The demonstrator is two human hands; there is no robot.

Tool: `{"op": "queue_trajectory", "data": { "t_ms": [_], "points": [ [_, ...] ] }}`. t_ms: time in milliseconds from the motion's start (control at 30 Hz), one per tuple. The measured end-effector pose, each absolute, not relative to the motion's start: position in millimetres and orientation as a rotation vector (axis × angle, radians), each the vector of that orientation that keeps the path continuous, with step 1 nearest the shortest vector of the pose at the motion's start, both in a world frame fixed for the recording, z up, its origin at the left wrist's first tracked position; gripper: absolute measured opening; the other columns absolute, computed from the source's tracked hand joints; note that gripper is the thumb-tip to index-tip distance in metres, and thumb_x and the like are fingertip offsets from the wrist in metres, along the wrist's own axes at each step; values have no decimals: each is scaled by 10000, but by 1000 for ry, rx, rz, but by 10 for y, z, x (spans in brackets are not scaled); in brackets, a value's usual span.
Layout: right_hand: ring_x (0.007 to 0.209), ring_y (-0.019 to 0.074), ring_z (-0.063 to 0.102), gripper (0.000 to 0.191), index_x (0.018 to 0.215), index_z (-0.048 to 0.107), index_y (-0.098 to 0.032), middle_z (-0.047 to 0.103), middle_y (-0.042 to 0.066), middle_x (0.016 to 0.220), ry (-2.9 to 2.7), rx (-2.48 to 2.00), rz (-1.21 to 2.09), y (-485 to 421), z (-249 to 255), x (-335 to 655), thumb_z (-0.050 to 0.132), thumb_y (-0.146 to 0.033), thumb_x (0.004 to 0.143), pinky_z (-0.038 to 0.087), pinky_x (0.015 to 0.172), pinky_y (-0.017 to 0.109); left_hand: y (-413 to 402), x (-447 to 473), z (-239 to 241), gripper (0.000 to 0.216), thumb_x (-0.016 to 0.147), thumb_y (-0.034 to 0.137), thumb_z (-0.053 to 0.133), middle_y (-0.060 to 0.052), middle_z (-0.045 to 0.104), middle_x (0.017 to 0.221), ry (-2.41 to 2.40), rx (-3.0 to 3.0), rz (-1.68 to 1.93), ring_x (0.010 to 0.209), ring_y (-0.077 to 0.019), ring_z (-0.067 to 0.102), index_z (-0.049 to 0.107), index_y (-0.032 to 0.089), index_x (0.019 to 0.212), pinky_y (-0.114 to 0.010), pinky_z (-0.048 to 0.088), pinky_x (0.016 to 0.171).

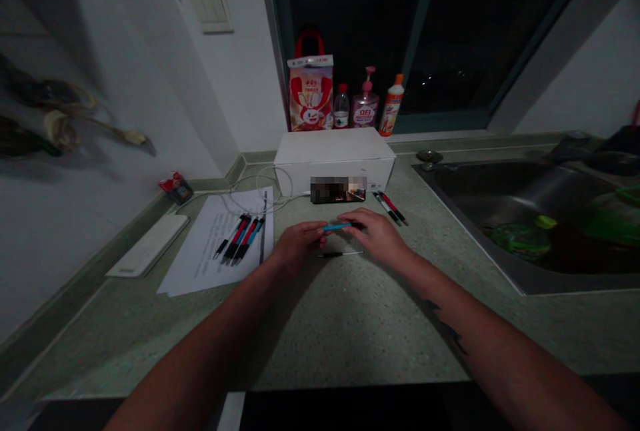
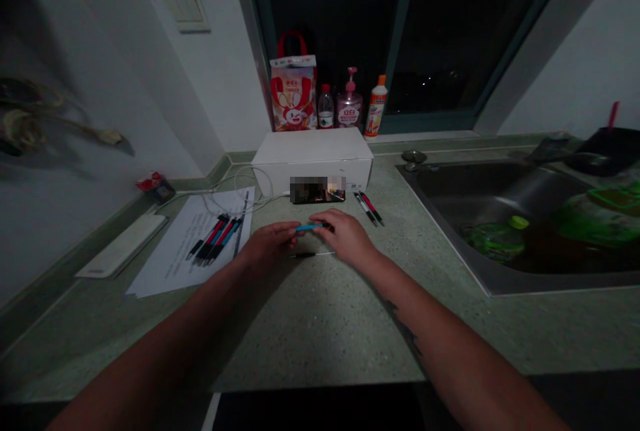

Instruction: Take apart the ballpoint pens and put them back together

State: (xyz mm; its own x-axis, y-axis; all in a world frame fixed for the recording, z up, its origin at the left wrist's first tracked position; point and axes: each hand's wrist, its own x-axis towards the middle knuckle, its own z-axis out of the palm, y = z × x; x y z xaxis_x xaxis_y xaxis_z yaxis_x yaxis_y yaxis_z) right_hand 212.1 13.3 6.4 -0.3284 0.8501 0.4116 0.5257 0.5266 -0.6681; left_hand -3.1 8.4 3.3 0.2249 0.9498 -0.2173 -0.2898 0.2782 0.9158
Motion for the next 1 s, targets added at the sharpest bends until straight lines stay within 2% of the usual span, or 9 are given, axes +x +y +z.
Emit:
{"op": "queue_trajectory", "data": {
  "t_ms": [133, 300, 400, 533, 600, 700, 800, 1000],
  "points": [
    [915, 221, 663, 206, 1059, 730, -229, 713, 75, 967, -2109, -1184, 539, 132, 27, 2105, 579, -226, 919, 500, 851, 381, 85, -42, 48, 267, 696, 189, 817, -80, 744, 859, 968, 851, 1024, 662, -112, 610, 760, 101, 941, -258, 504, 674],
    [807, 206, 703, 191, 1024, 617, -191, 732, 83, 866, -1474, -1142, 1108, 240, -42, 2079, 504, -316, 934, 546, 766, 371, 122, -98, 74, 247, 664, 49, 759, -155, 738, 1028, 974, 714, 1102, 924, -187, 687, 748, 74, 909, -308, 532, 913],
    [797, 204, 710, 203, 1003, 594, -195, 744, 99, 931, -1310, -1152, 1212, 299, -62, 2096, 544, -369, 910, 553, 723, 353, 156, -127, 50, 338, 623, 14, 745, -156, 733, 1085, 993, 791, 1094, 1011, -216, 686, 736, 90, 953, -356, 500, 1005],
    [695, 180, 666, 201, 984, 659, -187, 731, 53, 813, -1593, -1335, 884, 289, -92, 2128, 572, -344, 896, 514, 687, 321, 181, -110, -20, 258, 735, 157, 718, -135, 744, 1018, 1073, 1094, 1038, 967, -228, 700, 718, 116, 991, -410, 513, 973],
    [741, 194, 661, 185, 983, 703, -197, 733, 56, 853, -1804, -1437, 625, 252, -93, 2145, 593, -318, 895, 494, 699, 321, 180, -88, -54, 191, 805, 189, 654, -119, 744, 1001, 1189, 1334, 1025, 961, -233, 696, 723, 142, 976, -411, 515, 957],
    [857, 227, 662, 171, 987, 743, -211, 728, 87, 968, -2045, -1522, 341, 200, -72, 2165, 612, -287, 909, 479, 742, 334, 167, -68, -88, 193, 876, 202, 584, -91, 737, 1073, 1337, 1786, 956, 1055, -248, 659, 741, 196, 988, -399, 472, 1006],
    [923, 239, 652, 152, 983, 755, -215, 716, 88, 974, -2172, -1551, 249, 186, -56, 2174, 631, -249, 902, 474, 783, 336, 161, -74, -117, 249, 907, 189, 541, -68, 722, 1142, 1346, 2044, 842, 1099, -247, 636, 730, 223, 1065, -380, 453, 1014],
    [963, 237, 641, 181, 1028, 748, -204, 706, 82, 983, -2216, -1555, 220, 202, -62, 2188, 669, -219, 866, 474, 831, 337, 195, -122, -177, 370, 838, 41, 545, -71, 693, 1176, 1267, 2230, 791, 1123, -239, 612, 691, 218, 1128, -387, 442, 1020]
  ]
}}
